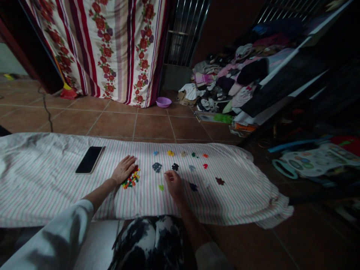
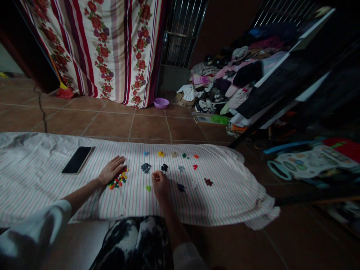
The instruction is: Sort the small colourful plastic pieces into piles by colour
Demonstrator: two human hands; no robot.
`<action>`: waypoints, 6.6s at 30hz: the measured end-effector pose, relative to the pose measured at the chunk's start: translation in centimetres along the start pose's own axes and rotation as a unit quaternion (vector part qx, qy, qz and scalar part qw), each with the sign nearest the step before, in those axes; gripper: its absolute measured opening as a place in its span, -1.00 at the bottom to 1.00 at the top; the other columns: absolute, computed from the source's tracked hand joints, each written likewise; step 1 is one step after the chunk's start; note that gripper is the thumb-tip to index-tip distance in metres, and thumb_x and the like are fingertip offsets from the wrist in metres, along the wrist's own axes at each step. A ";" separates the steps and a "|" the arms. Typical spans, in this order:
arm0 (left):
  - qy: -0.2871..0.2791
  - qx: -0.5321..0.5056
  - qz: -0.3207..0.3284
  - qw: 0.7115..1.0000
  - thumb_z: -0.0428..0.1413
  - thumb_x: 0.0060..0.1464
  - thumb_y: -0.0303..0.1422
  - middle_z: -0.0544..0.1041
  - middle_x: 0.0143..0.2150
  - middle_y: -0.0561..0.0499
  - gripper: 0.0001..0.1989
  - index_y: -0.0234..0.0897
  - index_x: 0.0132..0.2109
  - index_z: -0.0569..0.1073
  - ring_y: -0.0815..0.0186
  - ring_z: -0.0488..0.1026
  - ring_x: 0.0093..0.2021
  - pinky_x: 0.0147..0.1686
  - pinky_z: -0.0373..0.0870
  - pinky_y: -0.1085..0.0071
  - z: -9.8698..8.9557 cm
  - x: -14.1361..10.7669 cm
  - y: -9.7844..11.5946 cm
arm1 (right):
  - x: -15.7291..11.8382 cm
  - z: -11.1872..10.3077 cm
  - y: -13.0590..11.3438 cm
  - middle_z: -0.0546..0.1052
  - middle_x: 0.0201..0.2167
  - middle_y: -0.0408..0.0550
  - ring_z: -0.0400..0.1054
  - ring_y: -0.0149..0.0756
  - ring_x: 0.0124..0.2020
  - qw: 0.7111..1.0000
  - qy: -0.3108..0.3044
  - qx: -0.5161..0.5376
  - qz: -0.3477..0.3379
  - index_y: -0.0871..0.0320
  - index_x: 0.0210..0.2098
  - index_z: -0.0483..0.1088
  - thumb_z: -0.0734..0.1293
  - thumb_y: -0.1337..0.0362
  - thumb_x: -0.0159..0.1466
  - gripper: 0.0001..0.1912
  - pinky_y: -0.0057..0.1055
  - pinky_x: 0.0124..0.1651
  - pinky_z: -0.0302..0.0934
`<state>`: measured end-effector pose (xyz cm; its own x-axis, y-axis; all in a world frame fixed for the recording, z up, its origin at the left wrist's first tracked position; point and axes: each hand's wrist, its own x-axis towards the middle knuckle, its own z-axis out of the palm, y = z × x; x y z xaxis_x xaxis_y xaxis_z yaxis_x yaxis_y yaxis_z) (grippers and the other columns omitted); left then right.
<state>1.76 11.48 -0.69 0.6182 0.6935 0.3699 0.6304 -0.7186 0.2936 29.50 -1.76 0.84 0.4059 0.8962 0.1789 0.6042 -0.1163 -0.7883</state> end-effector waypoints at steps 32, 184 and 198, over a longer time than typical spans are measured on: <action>0.049 0.146 -0.021 0.988 -0.07 0.16 0.10 0.11 0.38 -0.32 -0.15 -0.32 0.40 -0.08 -0.03 0.07 0.37 0.24 0.17 0.04 -1.2 -8.3 5.1 | 2.5 2.0 -1.5 0.59 -0.34 -0.04 0.49 -0.27 -0.29 0.999 -0.001 0.042 -0.020 0.13 -0.34 0.43 0.23 0.33 0.11 -0.84 -0.36 -0.15 0.34; 0.067 0.163 -0.037 0.984 -0.14 0.20 -0.06 0.33 0.24 -0.35 -0.31 -0.44 0.33 0.07 -0.05 0.21 0.29 0.19 0.25 0.05 -0.7 -8.1 4.5 | 5.5 -7.9 6.7 0.59 -0.36 0.00 0.42 -0.26 -0.28 0.964 0.166 -0.160 0.130 0.16 -0.30 0.54 0.18 0.34 0.13 -0.70 -0.45 -0.24 0.22; 0.062 0.156 -0.044 0.985 -0.13 0.20 -0.07 0.31 0.26 -0.35 -0.31 -0.48 0.31 0.11 -0.03 0.19 0.31 0.20 0.22 0.05 -0.7 -8.1 4.5 | 5.1 -7.9 6.9 0.59 -0.27 0.03 0.43 -0.22 -0.23 0.963 0.174 -0.165 0.126 0.20 -0.23 0.53 0.15 0.40 0.09 -0.62 -0.36 -0.11 0.25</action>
<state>-0.69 2.59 -1.69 0.5050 0.7264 0.4662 0.8045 -0.5918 0.0506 41.18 -1.35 0.98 0.7387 0.6309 0.2374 0.6176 -0.4923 -0.6134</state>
